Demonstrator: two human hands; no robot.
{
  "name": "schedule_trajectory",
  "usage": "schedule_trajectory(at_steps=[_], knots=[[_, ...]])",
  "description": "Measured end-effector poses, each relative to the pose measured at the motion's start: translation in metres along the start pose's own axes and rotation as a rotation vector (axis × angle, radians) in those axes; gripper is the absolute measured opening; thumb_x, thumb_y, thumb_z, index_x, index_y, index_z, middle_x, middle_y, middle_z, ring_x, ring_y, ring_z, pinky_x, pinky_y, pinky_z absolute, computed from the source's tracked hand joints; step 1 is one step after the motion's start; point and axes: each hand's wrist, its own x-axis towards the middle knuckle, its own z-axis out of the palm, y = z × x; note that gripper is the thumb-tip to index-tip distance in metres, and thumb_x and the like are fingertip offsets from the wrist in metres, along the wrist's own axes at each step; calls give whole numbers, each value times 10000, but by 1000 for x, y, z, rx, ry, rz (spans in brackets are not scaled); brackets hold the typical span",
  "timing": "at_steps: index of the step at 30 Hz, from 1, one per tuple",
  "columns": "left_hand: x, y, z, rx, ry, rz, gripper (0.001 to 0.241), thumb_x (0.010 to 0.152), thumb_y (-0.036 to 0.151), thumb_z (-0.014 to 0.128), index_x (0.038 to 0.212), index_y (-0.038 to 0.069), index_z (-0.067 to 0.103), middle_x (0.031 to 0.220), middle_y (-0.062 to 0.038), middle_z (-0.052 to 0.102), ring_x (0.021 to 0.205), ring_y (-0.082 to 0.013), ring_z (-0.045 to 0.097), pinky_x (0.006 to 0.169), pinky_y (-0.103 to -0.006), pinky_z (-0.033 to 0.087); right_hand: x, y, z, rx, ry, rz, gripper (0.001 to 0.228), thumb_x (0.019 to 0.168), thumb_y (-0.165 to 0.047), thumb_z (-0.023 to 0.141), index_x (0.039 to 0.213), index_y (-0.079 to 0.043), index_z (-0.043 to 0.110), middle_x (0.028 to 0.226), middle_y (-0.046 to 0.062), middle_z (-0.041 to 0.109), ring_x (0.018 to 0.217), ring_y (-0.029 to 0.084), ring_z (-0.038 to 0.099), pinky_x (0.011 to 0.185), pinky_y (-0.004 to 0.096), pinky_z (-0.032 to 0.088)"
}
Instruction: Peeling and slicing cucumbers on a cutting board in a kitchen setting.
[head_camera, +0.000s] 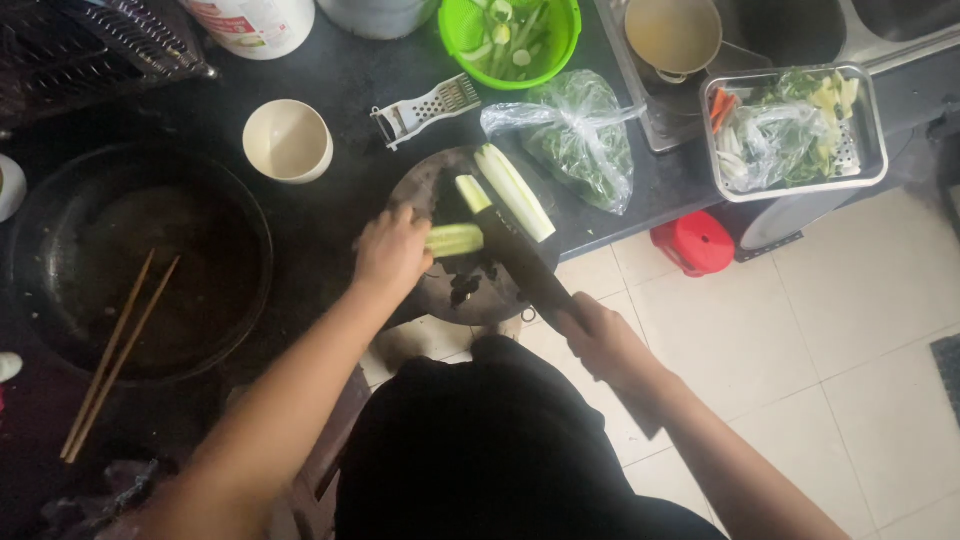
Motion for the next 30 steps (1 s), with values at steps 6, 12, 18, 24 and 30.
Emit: schedule_trajectory(at_steps=[6, 12, 18, 24, 30], knots=[[-11, 6, 28, -568, 40, -575, 343, 874, 318, 776, 1053, 29, 730, 1050, -173, 719, 976, -367, 699, 804, -475, 556, 19, -3, 24, 247, 30, -80, 241, 1018, -317, 485, 1075, -95, 560, 714, 67, 620, 503, 166, 559, 474, 334, 497], [-14, 0, 78, -956, 278, -643, 505, 846, 236, 745, 1303, 47, 645, 1017, -150, 766, 911, -262, 753, 805, -387, 572, 48, -6, 39, 120, 125, -202, 217, 1024, -263, 517, 1090, -66, 578, 839, 87, 740, 614, 207, 665, 593, 378, 567], [-14, 11, 59, -998, 233, -729, 486, 871, 210, 722, 1350, 140, 679, 879, -104, 745, 774, -221, 723, 731, -368, 558, 63, -30, 38, -89, 227, -571, 565, 970, -155, 542, 1521, -123, 421, 893, 183, 702, 834, 309, 700, 769, 454, 548], [-10, 2, 91, -1087, 310, -697, 525, 844, 172, 758, 1357, 115, 665, 835, -65, 727, 745, -173, 701, 710, -339, 552, 66, -57, 31, -126, 149, -395, 649, 987, -177, 514, 1603, -243, 323, 766, 168, 740, 703, 268, 747, 719, 415, 583], [-7, -3, 101, -1068, 317, -673, 519, 860, 177, 754, 1368, 120, 660, 828, -65, 726, 737, -165, 698, 711, -333, 553, 80, -59, 23, -186, 143, -381, 633, 986, -170, 500, 1589, -291, 348, 720, 205, 722, 648, 268, 755, 711, 419, 601]])
